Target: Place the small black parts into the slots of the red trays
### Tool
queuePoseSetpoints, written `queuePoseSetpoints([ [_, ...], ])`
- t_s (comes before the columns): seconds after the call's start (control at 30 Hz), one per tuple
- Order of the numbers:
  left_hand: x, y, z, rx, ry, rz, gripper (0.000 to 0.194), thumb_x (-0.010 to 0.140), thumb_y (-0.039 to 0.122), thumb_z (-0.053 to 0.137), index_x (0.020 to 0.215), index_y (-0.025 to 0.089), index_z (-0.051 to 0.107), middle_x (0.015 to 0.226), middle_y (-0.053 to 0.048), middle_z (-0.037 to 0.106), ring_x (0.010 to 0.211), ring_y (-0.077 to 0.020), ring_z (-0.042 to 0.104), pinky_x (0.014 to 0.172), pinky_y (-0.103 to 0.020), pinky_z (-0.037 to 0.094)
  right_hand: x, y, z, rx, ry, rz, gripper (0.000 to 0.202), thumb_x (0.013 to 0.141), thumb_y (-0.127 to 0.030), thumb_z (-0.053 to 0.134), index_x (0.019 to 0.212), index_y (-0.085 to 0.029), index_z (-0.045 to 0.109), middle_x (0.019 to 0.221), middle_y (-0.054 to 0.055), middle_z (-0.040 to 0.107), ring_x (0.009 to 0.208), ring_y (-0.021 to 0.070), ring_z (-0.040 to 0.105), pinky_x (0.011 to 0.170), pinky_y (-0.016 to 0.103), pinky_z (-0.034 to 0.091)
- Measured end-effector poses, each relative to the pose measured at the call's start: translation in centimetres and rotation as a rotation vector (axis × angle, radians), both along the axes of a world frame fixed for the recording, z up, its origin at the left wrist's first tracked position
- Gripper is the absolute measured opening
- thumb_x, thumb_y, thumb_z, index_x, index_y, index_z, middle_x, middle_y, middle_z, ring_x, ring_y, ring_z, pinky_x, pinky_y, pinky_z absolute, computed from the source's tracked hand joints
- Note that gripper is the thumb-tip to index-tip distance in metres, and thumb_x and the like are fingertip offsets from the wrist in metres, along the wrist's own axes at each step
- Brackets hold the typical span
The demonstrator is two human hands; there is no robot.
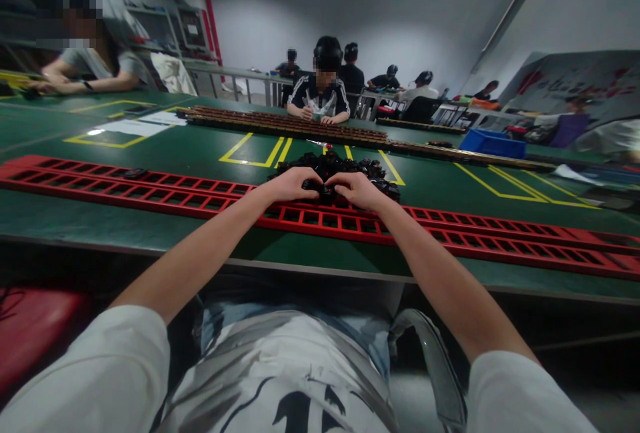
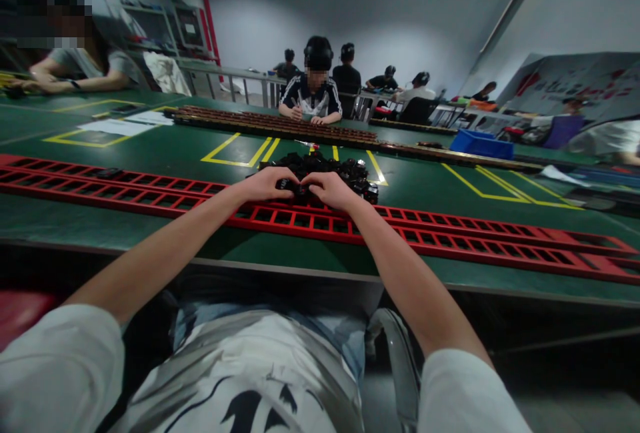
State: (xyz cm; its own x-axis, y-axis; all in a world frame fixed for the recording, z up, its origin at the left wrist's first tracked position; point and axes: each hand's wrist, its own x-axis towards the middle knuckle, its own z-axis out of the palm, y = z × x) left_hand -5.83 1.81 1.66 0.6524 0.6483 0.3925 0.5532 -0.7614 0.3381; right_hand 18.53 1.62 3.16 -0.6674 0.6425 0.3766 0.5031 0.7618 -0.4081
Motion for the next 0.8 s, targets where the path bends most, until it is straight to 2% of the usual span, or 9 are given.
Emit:
queuePoseSetpoints([
  [0.33,0.03,-0.08,0.0,-0.018,0.002,0.027,0.031,0.089,0.035,0.066,0.115,0.019,0.072,0.114,-0.007,0.07,0.106,-0.0205,0.065,0.099,-0.035,0.049,0.01,-0.05,0.01,-0.036,0.034,0.004,0.032,0.084,-0.01,0.056,0.106,-0.019,0.077,0.105,0.005,0.076,0.096,0.0197,0.069,0.094,0.035,0.052],
  [0.47,0.05,-0.31,0.25,-0.032,-0.021,0.03,0.034,0.089,0.037,0.067,0.115,0.017,0.072,0.115,-0.008,0.071,0.107,-0.0211,0.065,0.1,-0.035,0.048,0.05,-0.27,0.07,-0.079,0.037,0.013,0.037,0.08,-0.009,0.055,0.111,-0.016,0.075,0.095,0.005,0.075,0.083,0.0173,0.067,0.083,0.031,0.053],
  [0.57,0.07,-0.41,0.35,-0.041,-0.029,0.024,0.033,0.089,0.039,0.066,0.114,0.017,0.072,0.113,-0.007,0.072,0.106,-0.0209,0.065,0.099,-0.034,0.048,0.19,-0.49,0.21,-0.139,0.03,0.055,0.036,0.081,-0.015,0.059,0.113,-0.013,0.073,0.089,0.004,0.074,0.076,0.0164,0.065,0.075,0.03,0.052],
  [0.7,0.05,-0.5,0.36,-0.053,-0.045,0.017,0.033,0.088,0.04,0.067,0.111,0.017,0.072,0.112,-0.008,0.072,0.105,-0.0206,0.066,0.097,-0.033,0.049,0.19,-0.58,0.21,-0.176,0.049,0.122,0.039,0.082,-0.034,0.069,0.114,-0.013,0.072,0.096,0.006,0.074,0.083,0.0189,0.067,0.077,0.03,0.053],
  [0.8,-0.01,-0.54,0.34,-0.059,-0.036,-0.012,0.035,0.085,0.04,0.07,0.111,0.017,0.072,0.112,-0.008,0.072,0.104,-0.0209,0.066,0.095,-0.033,0.049,-0.06,-0.52,0.03,-0.142,0.025,0.124,0.04,0.08,-0.035,0.072,0.114,-0.014,0.072,0.097,0.007,0.075,0.083,0.0189,0.068,0.078,0.031,0.053],
])
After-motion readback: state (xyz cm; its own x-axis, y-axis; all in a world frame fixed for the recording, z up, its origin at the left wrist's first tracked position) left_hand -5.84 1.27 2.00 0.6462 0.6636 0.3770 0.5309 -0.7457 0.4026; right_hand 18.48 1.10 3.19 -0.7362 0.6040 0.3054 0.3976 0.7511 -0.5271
